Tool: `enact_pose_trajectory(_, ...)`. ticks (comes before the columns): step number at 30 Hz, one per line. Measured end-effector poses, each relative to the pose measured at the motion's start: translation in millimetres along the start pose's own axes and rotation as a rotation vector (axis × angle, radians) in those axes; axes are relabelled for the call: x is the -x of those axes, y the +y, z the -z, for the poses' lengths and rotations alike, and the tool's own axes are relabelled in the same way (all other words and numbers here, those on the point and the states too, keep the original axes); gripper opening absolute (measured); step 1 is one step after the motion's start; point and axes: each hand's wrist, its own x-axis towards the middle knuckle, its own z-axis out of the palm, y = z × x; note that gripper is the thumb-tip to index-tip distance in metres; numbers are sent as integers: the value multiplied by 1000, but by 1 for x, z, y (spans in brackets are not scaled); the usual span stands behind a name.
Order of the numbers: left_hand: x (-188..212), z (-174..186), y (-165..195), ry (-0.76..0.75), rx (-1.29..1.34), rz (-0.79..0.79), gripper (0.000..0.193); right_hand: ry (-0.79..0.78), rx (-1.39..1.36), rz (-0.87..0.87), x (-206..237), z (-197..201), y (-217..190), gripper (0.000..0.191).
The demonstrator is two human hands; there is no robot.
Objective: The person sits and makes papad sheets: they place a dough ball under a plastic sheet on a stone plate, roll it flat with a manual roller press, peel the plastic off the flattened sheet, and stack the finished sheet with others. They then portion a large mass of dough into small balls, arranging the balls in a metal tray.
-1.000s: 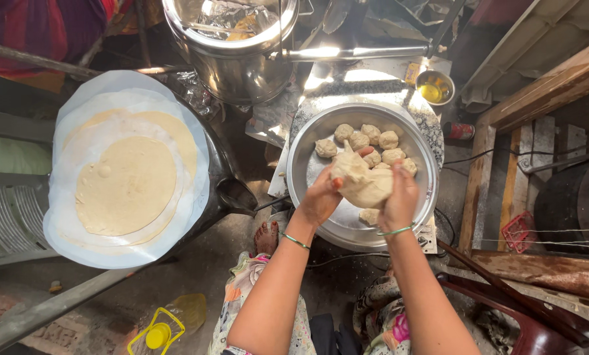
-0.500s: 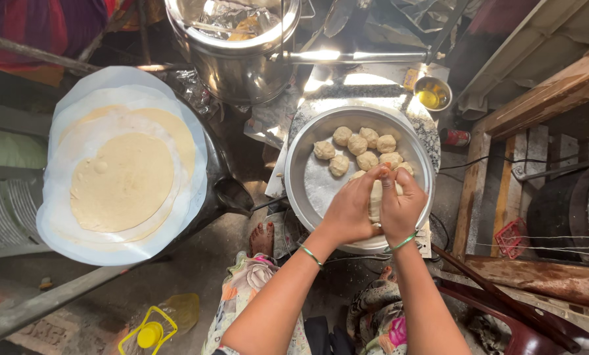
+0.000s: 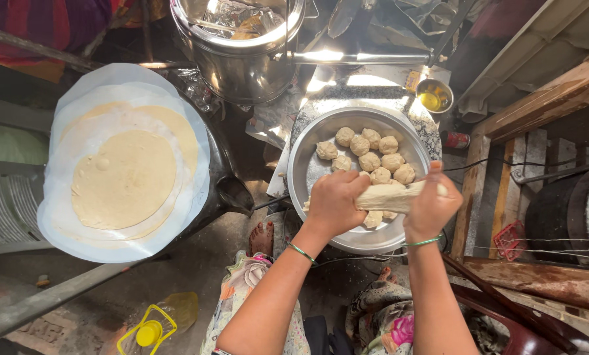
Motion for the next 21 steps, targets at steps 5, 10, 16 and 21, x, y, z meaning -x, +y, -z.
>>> enact_pose_trajectory(5,-3,7,-56,301,445,618,27,19,-650,-255,-50,57,-15,41)
enact_pose_trajectory(10,-6,7,-72,637,1197,671,36,-58,-271,-812,-43,46,14,41)
enact_pose_trajectory(16,-8,1,-57,631,1303,855,36,40,-530,-1183,-14,20,48,37)
enact_pose_trajectory(21,-5,0,-62,626,1278,867,36,16,-968,-1295,-8,7,38,28)
